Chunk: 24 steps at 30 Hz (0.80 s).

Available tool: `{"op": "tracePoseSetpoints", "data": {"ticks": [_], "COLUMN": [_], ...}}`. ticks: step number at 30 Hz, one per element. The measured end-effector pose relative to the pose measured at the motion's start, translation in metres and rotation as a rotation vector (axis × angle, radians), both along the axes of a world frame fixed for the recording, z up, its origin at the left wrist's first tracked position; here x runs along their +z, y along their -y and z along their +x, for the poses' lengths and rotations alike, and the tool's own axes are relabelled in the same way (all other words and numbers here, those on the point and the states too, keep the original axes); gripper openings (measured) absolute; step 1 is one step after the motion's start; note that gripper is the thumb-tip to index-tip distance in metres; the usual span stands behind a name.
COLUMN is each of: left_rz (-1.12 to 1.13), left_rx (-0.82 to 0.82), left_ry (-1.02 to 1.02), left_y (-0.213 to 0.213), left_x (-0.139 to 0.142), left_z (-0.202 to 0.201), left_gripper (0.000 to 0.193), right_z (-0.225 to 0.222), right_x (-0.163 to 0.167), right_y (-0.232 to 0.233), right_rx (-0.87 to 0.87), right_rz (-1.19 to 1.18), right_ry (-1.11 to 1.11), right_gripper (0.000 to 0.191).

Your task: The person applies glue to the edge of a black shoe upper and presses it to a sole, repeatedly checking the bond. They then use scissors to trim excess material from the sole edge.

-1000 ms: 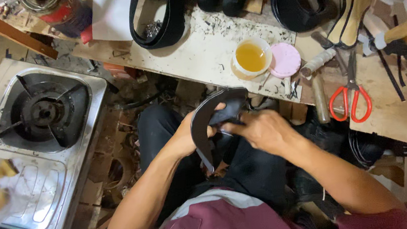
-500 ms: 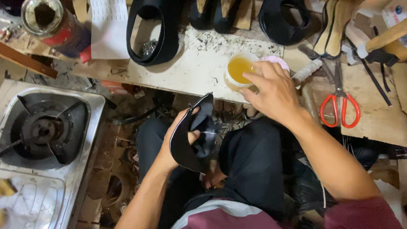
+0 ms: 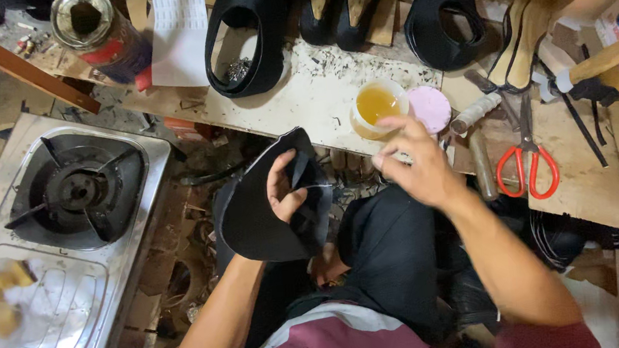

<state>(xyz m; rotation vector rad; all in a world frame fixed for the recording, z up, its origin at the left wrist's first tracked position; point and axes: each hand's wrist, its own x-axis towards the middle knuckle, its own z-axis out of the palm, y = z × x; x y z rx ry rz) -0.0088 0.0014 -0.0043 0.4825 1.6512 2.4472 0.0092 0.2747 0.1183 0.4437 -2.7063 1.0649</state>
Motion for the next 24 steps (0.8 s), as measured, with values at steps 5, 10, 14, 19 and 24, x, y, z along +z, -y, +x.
{"op": "tracePoseSetpoints", "data": {"ticks": [5, 10, 14, 19, 24], "left_rz": [0.046, 0.097, 0.001, -0.042, -0.102], "left_rx": [-0.076, -0.173, -0.242, -0.211, -0.173], "left_ry": [0.128, 0.012, -0.075, -0.225, -0.272], "left_y": [-0.017, -0.022, -0.014, -0.009, -0.009], "left_x": [0.003, 0.026, 0.043, 0.047, 0.040], "left_z": [0.008, 0.015, 0.014, 0.014, 0.011], "left_gripper": [0.076, 0.069, 0.064, 0.060, 0.059], "right_z": [0.047, 0.050, 0.052, 0.054, 0.054], "right_x": [0.001, -0.008, -0.021, -0.032, -0.029], "right_y": [0.049, 0.056, 0.051, 0.041, 0.042], "right_rx": [0.105, 0.129, 0.235, 0.343, 0.356], "right_rz": [-0.015, 0.363, 0.287, 0.126, 0.153], "right_ry": [0.265, -0.021, -0.030, 0.047, -0.077], "right_gripper": [0.040, 0.052, 0.055, 0.040, 0.024]}}
